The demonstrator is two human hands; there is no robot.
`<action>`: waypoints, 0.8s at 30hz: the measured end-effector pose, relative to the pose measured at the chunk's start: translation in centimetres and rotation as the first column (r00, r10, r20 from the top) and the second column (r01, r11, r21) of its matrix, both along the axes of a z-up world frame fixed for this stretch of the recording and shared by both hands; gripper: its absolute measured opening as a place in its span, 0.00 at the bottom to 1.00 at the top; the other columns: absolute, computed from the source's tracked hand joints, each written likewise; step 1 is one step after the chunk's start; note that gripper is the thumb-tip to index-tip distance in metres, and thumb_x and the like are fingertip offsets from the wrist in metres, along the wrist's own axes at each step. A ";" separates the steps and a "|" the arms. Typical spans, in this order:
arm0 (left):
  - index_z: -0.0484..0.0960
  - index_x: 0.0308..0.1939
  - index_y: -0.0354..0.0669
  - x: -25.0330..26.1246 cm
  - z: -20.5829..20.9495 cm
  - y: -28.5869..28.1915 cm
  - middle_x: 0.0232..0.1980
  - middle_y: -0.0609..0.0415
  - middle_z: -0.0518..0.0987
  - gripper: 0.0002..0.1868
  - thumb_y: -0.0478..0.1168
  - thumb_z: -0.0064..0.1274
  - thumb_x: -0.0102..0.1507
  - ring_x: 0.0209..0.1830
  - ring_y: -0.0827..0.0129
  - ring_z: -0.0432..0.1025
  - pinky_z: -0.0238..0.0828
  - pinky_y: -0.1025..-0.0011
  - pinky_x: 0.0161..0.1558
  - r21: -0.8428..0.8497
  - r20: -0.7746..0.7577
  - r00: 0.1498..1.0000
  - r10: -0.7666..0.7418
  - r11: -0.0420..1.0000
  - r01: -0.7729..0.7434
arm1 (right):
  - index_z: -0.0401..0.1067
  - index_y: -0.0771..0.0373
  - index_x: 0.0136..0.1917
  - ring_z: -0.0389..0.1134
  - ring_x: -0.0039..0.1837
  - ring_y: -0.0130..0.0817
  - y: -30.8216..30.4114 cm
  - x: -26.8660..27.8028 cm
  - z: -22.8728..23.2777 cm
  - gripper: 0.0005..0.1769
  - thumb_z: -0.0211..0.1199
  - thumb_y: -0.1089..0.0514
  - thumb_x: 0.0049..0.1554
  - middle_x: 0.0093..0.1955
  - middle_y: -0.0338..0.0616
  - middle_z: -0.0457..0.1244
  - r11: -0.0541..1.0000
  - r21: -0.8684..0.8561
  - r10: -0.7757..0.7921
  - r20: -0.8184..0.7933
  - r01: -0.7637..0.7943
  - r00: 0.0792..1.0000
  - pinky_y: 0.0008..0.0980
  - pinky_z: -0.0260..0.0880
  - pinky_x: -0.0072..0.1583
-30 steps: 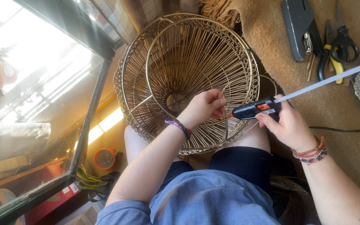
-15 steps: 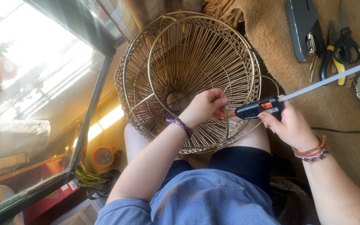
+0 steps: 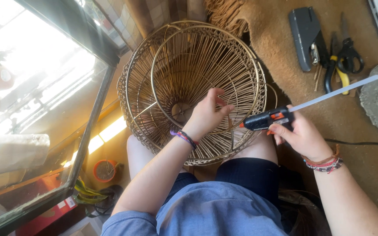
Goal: Repairing a wicker lampshade using a hot glue gun, scissors, and a stapler while sitting on the floor.
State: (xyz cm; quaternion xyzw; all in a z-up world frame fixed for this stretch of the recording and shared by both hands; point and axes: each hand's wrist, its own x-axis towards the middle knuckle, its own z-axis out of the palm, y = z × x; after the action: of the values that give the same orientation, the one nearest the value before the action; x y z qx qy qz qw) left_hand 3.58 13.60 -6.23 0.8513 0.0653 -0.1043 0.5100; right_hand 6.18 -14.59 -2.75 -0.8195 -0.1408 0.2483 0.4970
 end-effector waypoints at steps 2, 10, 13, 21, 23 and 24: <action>0.68 0.65 0.37 0.7 1.7 -0.6 0.56 0.46 0.80 0.30 0.50 0.54 0.64 0.55 0.57 0.77 0.76 0.63 0.56 0.049 0.218 0.975 0.040 0.997 -0.052 | 0.66 0.67 0.51 0.68 0.29 0.31 -0.3 -0.1 0.0 0.10 0.63 0.64 0.57 0.32 0.46 0.68 1.000 -0.007 -0.004 -0.075 0.003 0.997 0.26 0.69 0.35; 0.86 0.29 0.48 3.0 9.3 -6.4 0.26 0.62 0.81 0.28 0.69 0.56 0.48 0.23 0.74 0.76 0.75 0.77 0.31 0.050 0.382 0.894 -0.236 0.971 0.235 | 0.75 0.71 0.47 0.70 0.29 0.36 0.5 -1.7 2.2 0.12 0.67 0.59 0.54 0.28 0.48 0.69 0.980 -0.195 0.003 -0.182 -0.039 0.983 0.28 0.68 0.34; 0.83 0.22 0.50 3.4 8.8 -7.3 0.19 0.63 0.79 0.18 0.59 0.64 0.48 0.19 0.73 0.74 0.73 0.76 0.30 0.035 0.289 0.914 -0.286 0.957 0.288 | 0.75 0.73 0.49 0.72 0.33 0.37 -0.1 -2.1 2.0 0.12 0.67 0.63 0.53 0.35 0.51 0.71 0.995 -0.096 -0.039 -0.228 0.017 0.973 0.30 0.71 0.36; 0.73 0.64 0.39 -1.8 2.8 -4.1 0.61 0.45 0.76 0.24 0.52 0.37 0.74 0.65 0.59 0.70 0.66 0.57 0.67 -0.974 0.099 0.953 0.285 0.225 0.033 | 0.73 0.67 0.50 0.62 0.34 0.27 -2.1 -3.7 2.8 0.11 0.60 0.56 0.61 0.37 0.41 0.66 0.984 0.084 -0.162 0.035 0.159 0.986 0.24 0.61 0.38; 0.69 0.68 0.37 -4.3 3.3 -7.0 0.67 0.44 0.72 0.25 0.44 0.41 0.68 0.70 0.58 0.66 0.62 0.59 0.71 -0.960 0.071 0.975 0.209 0.281 0.010 | 0.69 0.70 0.59 0.64 0.41 0.30 -1.4 -4.4 3.9 0.16 0.58 0.57 0.61 0.44 0.45 0.67 0.964 0.148 -0.226 0.022 0.220 0.974 0.26 0.63 0.45; 0.64 0.72 0.36 -5.7 3.5 -8.5 0.73 0.43 0.67 0.32 0.36 0.46 0.63 0.75 0.57 0.61 0.58 0.61 0.75 -0.942 0.033 0.989 0.141 0.336 -0.016 | 0.65 0.72 0.67 0.66 0.48 0.33 -1.1 -4.9 4.4 0.23 0.55 0.59 0.62 0.51 0.49 0.67 0.939 0.207 -0.280 0.001 0.274 0.960 0.27 0.64 0.53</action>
State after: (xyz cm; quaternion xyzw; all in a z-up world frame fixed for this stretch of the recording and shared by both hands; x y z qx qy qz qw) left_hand -2.10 5.09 -2.71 0.4037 0.0065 -0.0517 0.9134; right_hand 1.31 -15.70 1.70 -0.7794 -0.0564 0.1476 0.6063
